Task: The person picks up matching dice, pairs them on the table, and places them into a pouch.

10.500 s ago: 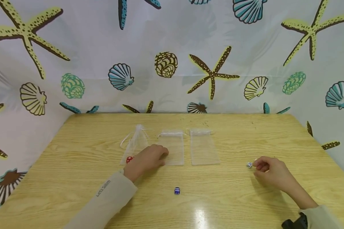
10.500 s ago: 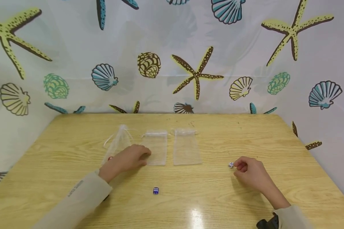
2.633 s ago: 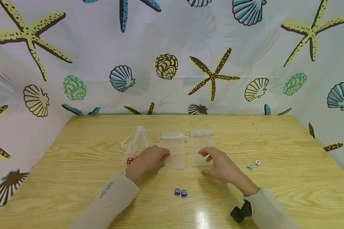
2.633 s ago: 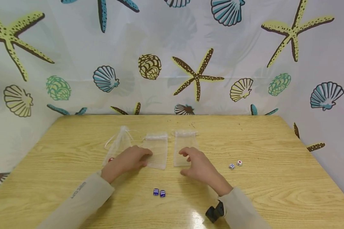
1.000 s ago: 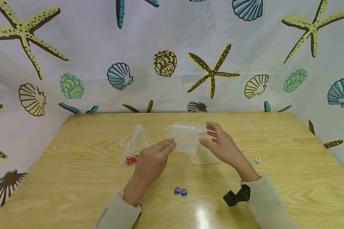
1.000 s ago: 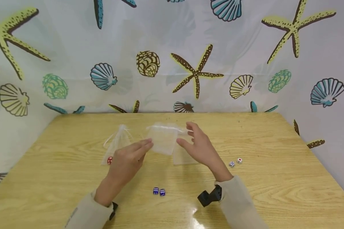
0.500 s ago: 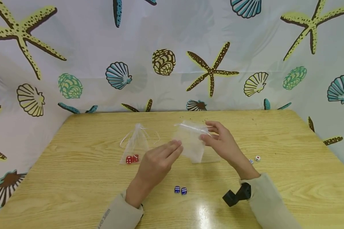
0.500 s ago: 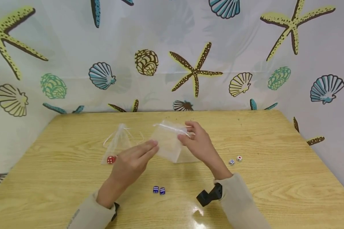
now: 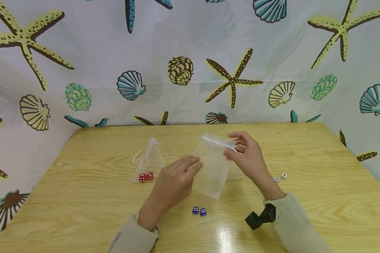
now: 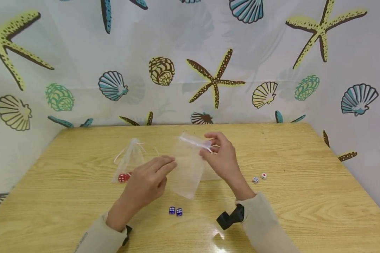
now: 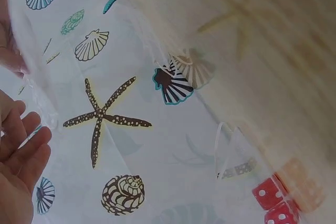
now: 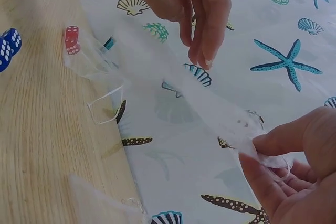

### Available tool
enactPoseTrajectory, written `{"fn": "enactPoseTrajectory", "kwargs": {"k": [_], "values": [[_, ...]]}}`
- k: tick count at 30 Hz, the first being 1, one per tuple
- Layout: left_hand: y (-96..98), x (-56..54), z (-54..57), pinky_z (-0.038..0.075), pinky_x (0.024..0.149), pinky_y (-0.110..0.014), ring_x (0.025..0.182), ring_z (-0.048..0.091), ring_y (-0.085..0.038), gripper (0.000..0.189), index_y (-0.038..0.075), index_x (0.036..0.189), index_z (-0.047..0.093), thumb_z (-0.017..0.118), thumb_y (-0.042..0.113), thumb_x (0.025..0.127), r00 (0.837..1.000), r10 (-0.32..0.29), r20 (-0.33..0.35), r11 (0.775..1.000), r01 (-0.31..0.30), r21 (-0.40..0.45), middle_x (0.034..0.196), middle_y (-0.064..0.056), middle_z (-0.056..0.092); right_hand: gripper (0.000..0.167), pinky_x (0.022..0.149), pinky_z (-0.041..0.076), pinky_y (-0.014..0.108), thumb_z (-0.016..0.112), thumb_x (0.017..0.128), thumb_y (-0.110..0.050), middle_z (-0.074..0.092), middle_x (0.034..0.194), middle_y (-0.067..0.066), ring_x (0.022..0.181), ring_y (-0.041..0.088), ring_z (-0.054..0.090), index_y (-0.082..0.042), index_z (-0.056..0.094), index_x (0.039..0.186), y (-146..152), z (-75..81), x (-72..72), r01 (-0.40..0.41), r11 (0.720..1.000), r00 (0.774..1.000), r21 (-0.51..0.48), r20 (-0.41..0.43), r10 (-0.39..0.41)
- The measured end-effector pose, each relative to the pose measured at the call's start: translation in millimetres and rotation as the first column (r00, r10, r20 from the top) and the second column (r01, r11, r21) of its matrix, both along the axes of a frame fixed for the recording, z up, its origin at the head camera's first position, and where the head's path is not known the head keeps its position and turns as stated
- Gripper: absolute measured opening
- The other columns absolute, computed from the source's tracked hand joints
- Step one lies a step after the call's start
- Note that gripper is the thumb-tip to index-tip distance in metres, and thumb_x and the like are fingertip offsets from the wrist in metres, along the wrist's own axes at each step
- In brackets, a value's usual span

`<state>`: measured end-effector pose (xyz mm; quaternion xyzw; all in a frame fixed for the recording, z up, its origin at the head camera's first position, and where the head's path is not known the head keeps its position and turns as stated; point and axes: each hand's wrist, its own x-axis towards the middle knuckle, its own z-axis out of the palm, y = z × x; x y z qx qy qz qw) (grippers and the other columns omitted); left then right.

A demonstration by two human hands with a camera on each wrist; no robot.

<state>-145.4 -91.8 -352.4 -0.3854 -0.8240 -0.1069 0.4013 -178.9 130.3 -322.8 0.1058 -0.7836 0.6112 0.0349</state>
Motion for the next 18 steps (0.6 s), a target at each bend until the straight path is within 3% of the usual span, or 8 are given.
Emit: {"fn": "enactPoseTrajectory", "kwargs": {"k": [4,12,15,18], "values": [[-1.7,0.1,0.2,0.057,0.073,-0.030,0.094,0.068,-0.023,0.033,0.003,0.103,0.070,0.063,-0.008,0.073,0.998,0.014,0.066,0.999,-0.017,0.049,0.104,-0.010,0.069,0.040,0.070,0.057,0.023,0.064,0.085,0.005,0.060,0.103,0.023,0.077,0.008,0.065,0.001,0.052,0.122,-2,0.5,2.7,0.006,1.000,0.999,0.017,-0.039,-0.006],[-4.9,-2.1,-1.4,0.052,0.049,-0.025,0.083,0.068,-0.024,0.027,0.003,0.103,0.067,0.066,-0.002,0.076,0.994,0.088,0.061,0.973,-0.099,0.209,0.096,-0.011,0.069,0.035,0.068,0.053,0.018,0.066,0.084,0.004,0.063,0.099,0.020,0.077,0.008,0.061,0.000,0.056,0.117,-8,-2.0,7.7,-0.010,0.997,0.988,0.071,-0.153,0.021],[-5.8,-2.7,-1.0,0.054,0.053,-0.028,0.085,0.068,-0.025,0.026,0.001,0.106,0.065,0.066,0.000,0.080,0.989,0.086,0.116,0.957,-0.114,0.265,0.097,-0.012,0.068,0.034,0.069,0.053,0.018,0.066,0.083,0.004,0.062,0.098,0.018,0.078,0.009,0.060,0.000,0.056,0.116,-11,-2.5,10.1,-0.016,0.996,0.983,0.090,-0.182,0.033],[-6.4,-2.6,0.1,0.057,0.067,-0.034,0.091,0.066,-0.027,0.028,-0.001,0.111,0.062,0.066,0.003,0.083,0.978,0.064,0.198,0.935,-0.128,0.330,0.102,-0.015,0.067,0.034,0.070,0.053,0.018,0.066,0.083,0.005,0.062,0.098,0.017,0.080,0.008,0.060,0.000,0.057,0.115,-15,-3.2,12.0,-0.029,0.994,0.980,0.101,-0.191,0.048]]}}
